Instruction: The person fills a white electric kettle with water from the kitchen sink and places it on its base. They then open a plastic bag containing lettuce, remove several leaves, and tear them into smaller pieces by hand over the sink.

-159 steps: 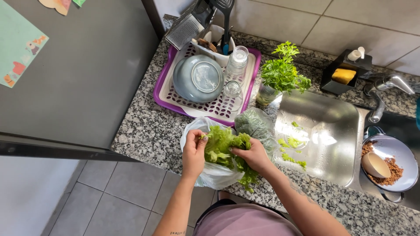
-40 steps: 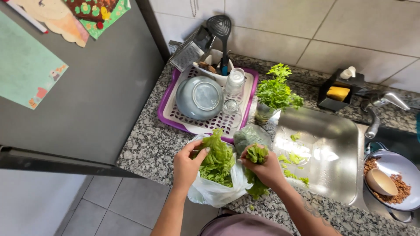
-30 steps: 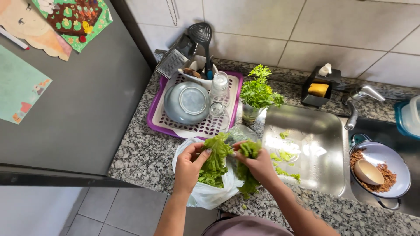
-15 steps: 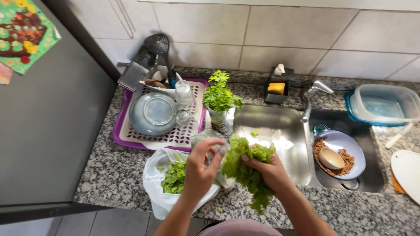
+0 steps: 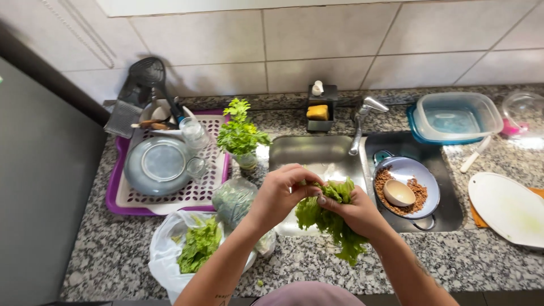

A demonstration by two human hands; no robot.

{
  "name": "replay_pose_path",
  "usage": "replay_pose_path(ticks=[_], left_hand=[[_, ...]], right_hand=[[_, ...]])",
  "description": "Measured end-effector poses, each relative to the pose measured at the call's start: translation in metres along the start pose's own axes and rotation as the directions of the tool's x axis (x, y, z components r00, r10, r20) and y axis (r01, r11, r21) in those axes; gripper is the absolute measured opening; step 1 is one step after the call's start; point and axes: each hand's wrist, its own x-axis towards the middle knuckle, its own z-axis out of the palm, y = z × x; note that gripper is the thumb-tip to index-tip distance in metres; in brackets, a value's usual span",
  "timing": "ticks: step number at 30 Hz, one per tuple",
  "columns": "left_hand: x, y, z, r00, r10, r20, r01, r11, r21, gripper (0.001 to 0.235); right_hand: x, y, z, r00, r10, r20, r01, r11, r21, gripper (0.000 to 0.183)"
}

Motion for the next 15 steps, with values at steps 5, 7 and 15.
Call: replay_pose_path(ticks=[5, 7, 15], left_hand=[[0.021, -0.034, 0.038, 0.981, -0.193, 0.037, 0.194, 0.921, -0.339, 0.008], [0.029, -0.049, 0.054, 0.952, -0.293, 0.085, 0.292, 0.794, -0.533, 0.008], [0.06, -0.091, 0.051, 0.918, -0.389, -0.075, 0.377, 0.917, -0.132, 0.026]], right_hand=[[0.01, 0.005, -0.015, 0.999, 0.026, -0.026, -0.02, 0.979, 0.201, 0.008], [0.015, 0.024, -0.026, 0.998, 0.044, -0.053, -0.027, 0.959, 0.281, 0.008], [0.02, 0.051, -0.069, 0.936, 0.271, -0.225, -0.209, 0.941, 0.265, 0.034]])
